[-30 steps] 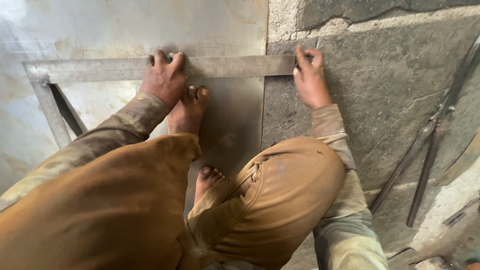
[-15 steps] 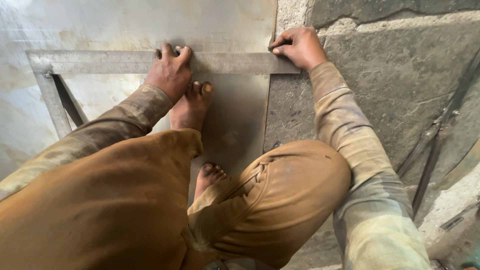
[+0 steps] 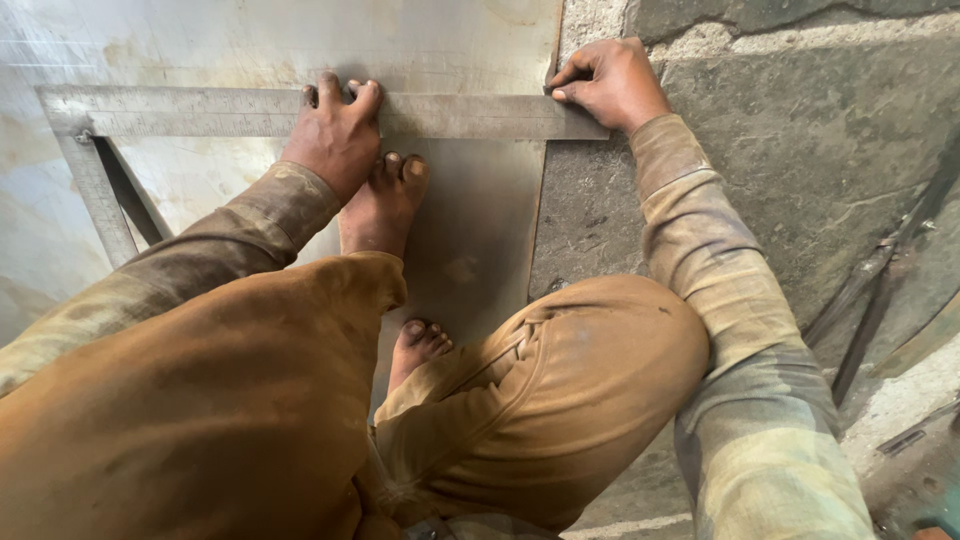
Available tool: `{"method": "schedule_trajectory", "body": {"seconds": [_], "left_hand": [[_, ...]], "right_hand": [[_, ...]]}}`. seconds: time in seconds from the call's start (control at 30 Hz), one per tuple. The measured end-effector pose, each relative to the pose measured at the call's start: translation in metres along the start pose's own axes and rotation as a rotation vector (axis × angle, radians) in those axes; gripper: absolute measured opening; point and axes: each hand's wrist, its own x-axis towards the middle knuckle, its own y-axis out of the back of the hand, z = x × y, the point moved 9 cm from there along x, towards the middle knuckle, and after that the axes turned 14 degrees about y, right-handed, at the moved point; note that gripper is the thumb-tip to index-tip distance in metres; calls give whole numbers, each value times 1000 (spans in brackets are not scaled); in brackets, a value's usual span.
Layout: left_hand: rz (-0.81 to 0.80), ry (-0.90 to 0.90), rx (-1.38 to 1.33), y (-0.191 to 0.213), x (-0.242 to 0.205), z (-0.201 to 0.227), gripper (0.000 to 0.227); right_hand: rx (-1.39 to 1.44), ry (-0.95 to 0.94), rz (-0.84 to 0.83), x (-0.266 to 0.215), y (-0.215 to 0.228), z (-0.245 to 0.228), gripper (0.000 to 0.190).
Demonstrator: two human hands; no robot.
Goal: The person sits on the floor and uses a try square and a scribe to mark straight lines on a large metal sheet. They repeatedly position the square, draw lines, and adjust the sheet to mark multiple sections.
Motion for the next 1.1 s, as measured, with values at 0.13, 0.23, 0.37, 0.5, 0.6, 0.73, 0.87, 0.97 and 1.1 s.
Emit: {"method": "schedule_trajectory", "body": {"seconds": [0.13,0.23,0.37,0.5,0.6,0.73,0.87,0.97,1.1], "left_hand": [[22,7,-29,1,-2,-2,25],[14,8,-53,0,-3,-2,23],[46,5,-52,4,-3,0,25],[59,-3,-56,4,-2,1,24],[56,7,-45,2,-4,-2,24],[60,-1,-47,1,-4,-1,22],[56,1,-60,3,-3,-2,20],[53,4,-49,1,-2,-1,23],[38,9,-53,-2,-2,-1,21]], "right_hand": [[-35,3,-32,4,-9,5,13],[-411,96,-134,14,-11,3,9],[-436,23,210,15,25,2,14],[12,7,16,9,-7,-6,9],[87,-14,39,11,-8,-14,13],[137,-48,-13,10,-10,-14,15],[105,-19,-22,13,-7,-16,16],[85,-36,-28,11,-7,-16,16],[63,-1,-22,14,-9,-20,16]]}}
